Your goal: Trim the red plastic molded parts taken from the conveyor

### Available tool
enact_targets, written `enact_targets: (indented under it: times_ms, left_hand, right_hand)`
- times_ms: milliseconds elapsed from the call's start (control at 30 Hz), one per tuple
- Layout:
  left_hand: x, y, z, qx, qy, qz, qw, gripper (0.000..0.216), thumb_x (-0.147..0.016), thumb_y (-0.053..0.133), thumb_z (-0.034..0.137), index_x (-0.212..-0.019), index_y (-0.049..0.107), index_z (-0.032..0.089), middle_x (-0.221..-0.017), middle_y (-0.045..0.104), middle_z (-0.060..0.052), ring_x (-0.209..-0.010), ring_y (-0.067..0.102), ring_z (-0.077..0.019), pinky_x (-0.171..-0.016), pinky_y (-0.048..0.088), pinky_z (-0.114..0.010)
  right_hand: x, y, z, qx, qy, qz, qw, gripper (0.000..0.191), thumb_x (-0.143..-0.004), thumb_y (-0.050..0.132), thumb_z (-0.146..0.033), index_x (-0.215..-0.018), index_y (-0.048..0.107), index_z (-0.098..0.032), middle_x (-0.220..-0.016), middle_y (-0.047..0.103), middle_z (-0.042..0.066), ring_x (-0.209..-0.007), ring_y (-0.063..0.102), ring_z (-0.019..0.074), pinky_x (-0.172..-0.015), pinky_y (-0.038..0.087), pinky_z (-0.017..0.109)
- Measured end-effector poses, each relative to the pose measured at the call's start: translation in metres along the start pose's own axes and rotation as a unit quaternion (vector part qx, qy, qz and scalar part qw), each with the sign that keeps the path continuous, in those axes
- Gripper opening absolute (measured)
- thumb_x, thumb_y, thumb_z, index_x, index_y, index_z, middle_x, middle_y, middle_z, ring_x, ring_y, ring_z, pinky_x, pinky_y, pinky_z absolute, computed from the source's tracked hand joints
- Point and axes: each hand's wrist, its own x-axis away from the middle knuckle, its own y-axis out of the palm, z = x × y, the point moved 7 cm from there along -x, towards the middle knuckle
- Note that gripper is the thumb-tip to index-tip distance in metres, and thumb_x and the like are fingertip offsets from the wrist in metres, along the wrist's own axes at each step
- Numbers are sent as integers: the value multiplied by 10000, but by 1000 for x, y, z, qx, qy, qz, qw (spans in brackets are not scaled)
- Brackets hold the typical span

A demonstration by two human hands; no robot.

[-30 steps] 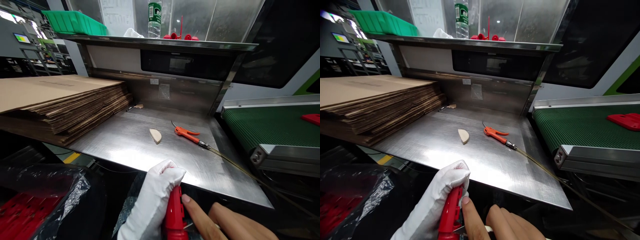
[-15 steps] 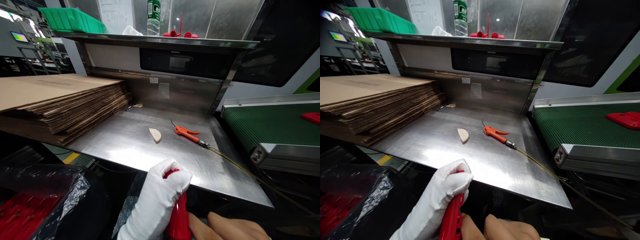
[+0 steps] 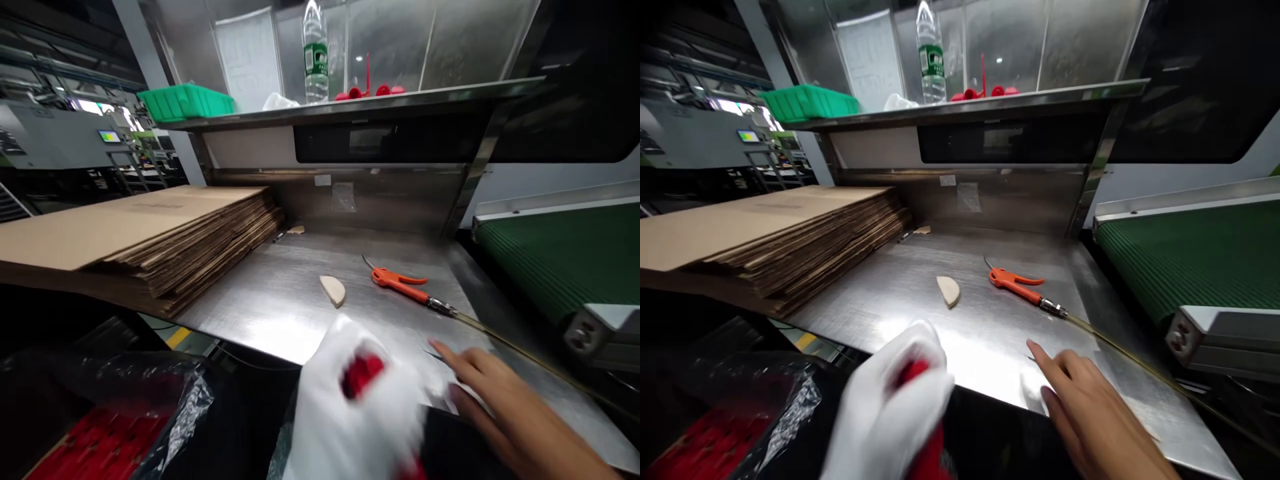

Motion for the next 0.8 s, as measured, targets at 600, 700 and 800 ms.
enact_targets:
  times_ms: [600,700,800]
  left_hand:
    - [-47,6,-56,77,31,-46,995,320,-863,585,345,-677,360,213,-573,319,90,-512,273,-82,-489,260,-224]
    - [-39,10,-56,110,18,-86,990,297,-861,573,333,-671,381,209,-565,331,76,-514,273,-87,-487,221,-233]
    - [-35,10,-54,159,10,-87,983,273,-868,558,306,-677,386,213,-570,336,63,-526,255,-99,-486,199,-249]
  right_hand:
    - [-24,33,-96,-688,139,-177,690,354,-866,713,-452,-932,515,-166,-835,601,2,-691,486,78,-617,333,204]
    - [-24,35,-97,-715,140,-180,660,326,-910,668,-442,-912,508,-158,-777,588,-3,-600,430,47,-561,282,196]
    - [-22,31,-100,-725,144,-191,646,315,-945,616,-455,-912,535,-153,-655,558,-33,-497,353,30,-514,235,204]
